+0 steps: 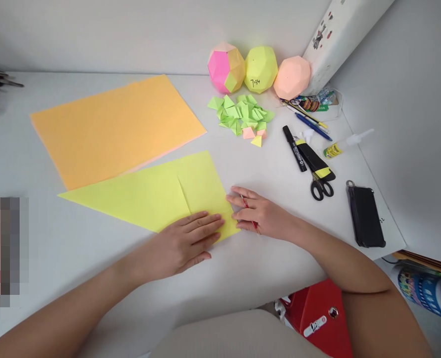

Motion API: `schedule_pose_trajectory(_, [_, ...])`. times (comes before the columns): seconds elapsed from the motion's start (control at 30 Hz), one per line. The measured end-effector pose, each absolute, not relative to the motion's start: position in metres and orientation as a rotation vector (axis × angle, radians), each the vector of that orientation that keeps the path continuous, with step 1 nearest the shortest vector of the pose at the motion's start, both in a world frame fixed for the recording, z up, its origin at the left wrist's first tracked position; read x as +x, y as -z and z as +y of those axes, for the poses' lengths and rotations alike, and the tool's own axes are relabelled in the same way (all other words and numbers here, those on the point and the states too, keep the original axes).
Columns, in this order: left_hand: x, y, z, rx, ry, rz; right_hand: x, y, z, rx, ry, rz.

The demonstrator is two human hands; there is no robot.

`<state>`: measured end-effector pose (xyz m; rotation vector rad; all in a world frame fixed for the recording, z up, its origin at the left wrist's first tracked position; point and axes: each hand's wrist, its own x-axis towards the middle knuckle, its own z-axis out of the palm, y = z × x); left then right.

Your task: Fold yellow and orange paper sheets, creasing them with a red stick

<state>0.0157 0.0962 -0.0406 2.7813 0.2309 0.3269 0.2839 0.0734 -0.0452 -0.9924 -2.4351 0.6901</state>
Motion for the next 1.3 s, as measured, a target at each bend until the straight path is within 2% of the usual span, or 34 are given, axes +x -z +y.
schedule_pose_trajectory(0.6, [0.011, 0.031, 0.096, 2.832, -0.313, 0.242, 0.284, 0.044, 0.076, -0.969, -0.686, -2.446])
schedule_pose_trajectory(1.1, [0.008, 0.035, 0.093, 2.632, -0.432, 0.350, 0.284, 0.047, 0.076, -0.960, -0.681, -2.424])
schedule_pose_trajectory(1.3, [0.005, 0.040, 0.096, 2.683, -0.494, 0.244, 0.284, 0.042, 0.074, -0.992, -0.672, -2.457])
